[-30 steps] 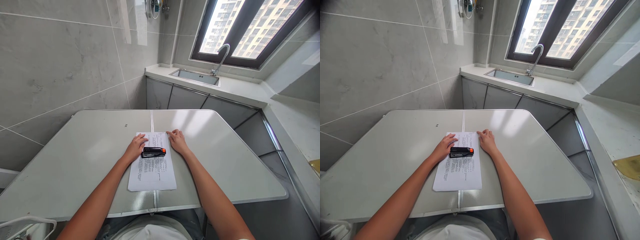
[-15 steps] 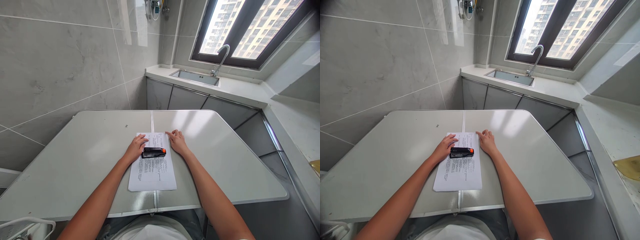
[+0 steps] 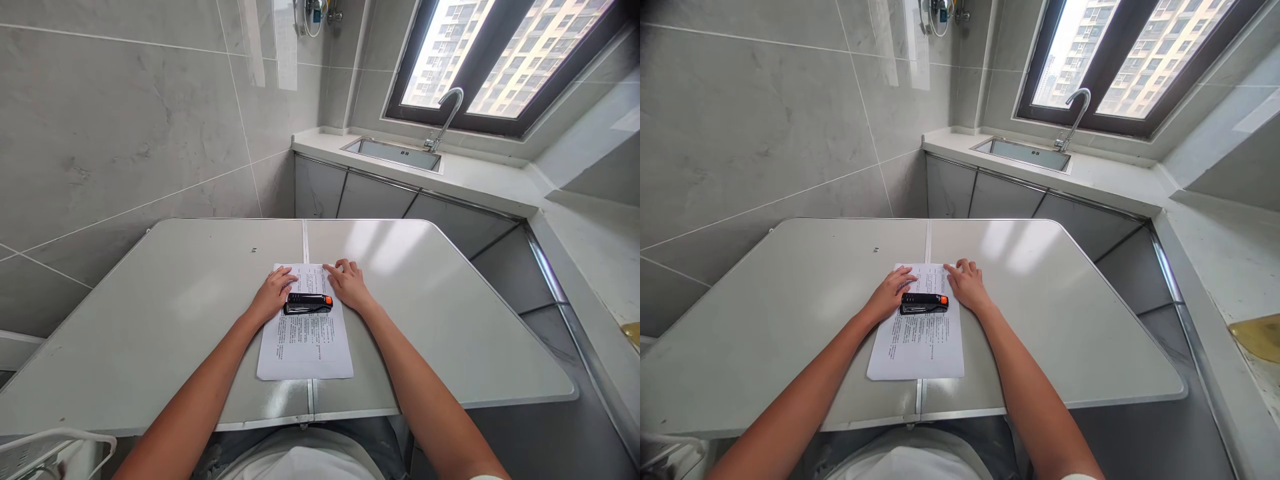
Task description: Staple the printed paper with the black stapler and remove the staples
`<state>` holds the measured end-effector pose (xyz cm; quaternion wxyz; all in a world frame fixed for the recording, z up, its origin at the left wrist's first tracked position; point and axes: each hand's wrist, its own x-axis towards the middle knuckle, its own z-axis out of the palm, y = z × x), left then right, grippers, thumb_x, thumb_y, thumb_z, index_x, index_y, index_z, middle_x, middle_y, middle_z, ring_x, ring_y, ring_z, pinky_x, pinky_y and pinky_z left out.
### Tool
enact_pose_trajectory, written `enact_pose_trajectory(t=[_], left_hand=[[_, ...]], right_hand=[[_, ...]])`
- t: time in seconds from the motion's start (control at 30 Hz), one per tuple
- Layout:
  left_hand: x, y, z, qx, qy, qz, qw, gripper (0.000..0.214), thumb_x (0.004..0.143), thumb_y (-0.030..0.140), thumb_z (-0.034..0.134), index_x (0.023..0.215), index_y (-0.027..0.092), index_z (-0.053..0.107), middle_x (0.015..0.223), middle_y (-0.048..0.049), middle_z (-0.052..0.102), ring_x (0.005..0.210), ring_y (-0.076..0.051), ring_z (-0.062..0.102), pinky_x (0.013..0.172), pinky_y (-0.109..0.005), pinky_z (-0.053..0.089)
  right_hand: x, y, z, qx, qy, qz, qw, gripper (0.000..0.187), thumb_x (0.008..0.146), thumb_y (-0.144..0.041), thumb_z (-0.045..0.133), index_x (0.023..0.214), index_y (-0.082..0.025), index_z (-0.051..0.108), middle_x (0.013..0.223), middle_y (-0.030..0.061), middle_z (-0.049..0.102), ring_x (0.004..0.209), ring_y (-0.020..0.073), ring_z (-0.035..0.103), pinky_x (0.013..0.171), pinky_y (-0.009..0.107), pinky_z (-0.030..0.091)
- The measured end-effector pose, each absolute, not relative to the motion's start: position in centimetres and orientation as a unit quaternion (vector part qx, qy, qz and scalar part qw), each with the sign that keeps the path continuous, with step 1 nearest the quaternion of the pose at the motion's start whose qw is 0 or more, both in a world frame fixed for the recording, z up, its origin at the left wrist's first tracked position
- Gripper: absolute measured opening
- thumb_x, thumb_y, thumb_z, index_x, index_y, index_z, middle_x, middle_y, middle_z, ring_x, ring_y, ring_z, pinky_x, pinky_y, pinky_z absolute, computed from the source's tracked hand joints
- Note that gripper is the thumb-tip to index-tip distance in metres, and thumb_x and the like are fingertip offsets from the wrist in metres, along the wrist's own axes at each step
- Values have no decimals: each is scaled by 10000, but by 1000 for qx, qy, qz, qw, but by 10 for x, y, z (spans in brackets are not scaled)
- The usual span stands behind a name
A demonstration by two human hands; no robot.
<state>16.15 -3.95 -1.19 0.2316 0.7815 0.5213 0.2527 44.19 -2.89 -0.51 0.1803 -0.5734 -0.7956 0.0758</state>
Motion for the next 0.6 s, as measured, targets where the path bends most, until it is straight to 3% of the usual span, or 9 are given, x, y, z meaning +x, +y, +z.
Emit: enact_pose_trajectory(t=[0.6], left_hand=[[162, -40, -15, 784, 518, 267, 215, 325, 968, 206, 499, 1206, 240, 718, 1531, -75, 565, 1522, -272, 390, 1295, -537, 257]], right_hand=[[431, -24, -11, -599, -783, 35, 164, 419, 1072, -418, 409, 1446, -316, 567, 1359, 137, 498, 1197, 318, 446, 964, 472, 440]])
